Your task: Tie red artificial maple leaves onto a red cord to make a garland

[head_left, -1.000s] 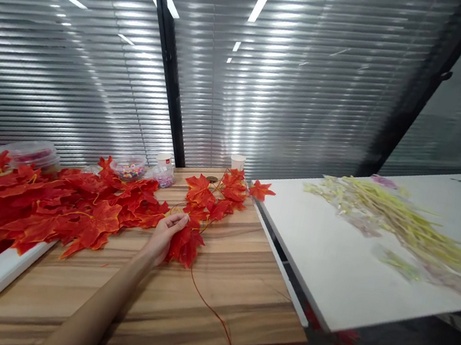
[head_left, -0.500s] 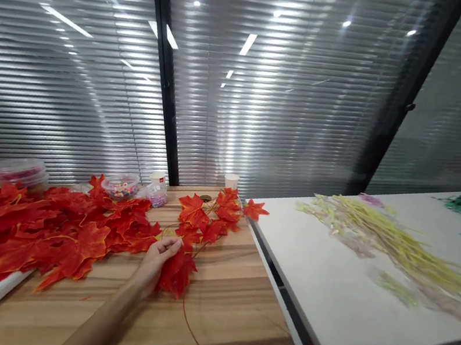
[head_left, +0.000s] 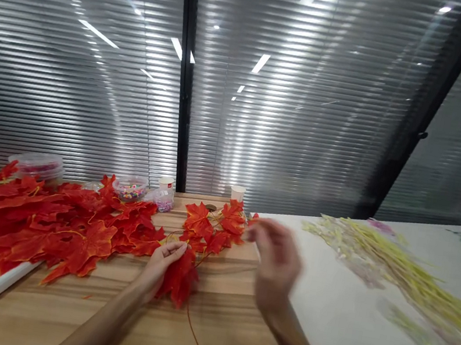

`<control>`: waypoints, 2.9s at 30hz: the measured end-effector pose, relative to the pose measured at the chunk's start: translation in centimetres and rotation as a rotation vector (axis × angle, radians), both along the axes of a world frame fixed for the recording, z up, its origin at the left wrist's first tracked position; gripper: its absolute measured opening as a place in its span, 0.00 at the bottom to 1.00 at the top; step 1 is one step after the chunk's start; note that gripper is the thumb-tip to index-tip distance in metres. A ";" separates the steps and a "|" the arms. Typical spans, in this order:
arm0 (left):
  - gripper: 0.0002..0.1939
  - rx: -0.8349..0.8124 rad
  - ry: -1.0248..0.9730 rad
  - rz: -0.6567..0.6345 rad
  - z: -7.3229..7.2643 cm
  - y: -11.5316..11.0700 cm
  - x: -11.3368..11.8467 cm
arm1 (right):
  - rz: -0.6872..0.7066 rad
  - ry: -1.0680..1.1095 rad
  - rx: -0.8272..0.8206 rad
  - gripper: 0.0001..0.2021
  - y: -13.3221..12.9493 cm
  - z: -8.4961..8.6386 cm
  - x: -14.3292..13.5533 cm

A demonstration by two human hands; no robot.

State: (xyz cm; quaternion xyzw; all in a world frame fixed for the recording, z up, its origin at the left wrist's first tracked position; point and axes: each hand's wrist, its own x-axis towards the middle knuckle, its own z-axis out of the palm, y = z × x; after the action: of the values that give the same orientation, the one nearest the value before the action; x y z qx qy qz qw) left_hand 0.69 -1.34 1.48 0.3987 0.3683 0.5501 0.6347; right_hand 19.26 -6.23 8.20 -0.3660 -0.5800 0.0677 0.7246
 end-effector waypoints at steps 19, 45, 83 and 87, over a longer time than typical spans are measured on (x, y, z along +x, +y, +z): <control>0.13 0.078 0.028 0.036 0.0 0.2 -0.2 | 0.876 0.281 -0.741 0.18 5.3 -7.8 -5.3; 0.11 0.495 0.664 0.127 -0.7 0.5 -0.4 | 0.577 0.140 -0.471 0.12 6.2 -8.2 -3.9; 0.25 0.063 0.110 0.106 -2.4 0.2 0.7 | 0.801 0.555 -0.695 0.15 6.9 -9.2 -4.1; 0.20 0.055 0.124 0.180 -2.4 0.2 0.6 | 0.836 0.557 -0.714 0.15 6.9 -9.2 -4.1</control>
State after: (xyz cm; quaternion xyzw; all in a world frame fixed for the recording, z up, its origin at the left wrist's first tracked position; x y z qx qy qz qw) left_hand 1.25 -1.12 -0.96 0.4145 0.4262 0.5890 0.5474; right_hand 15.12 0.71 -0.96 -0.2960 -0.4048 0.6292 0.5938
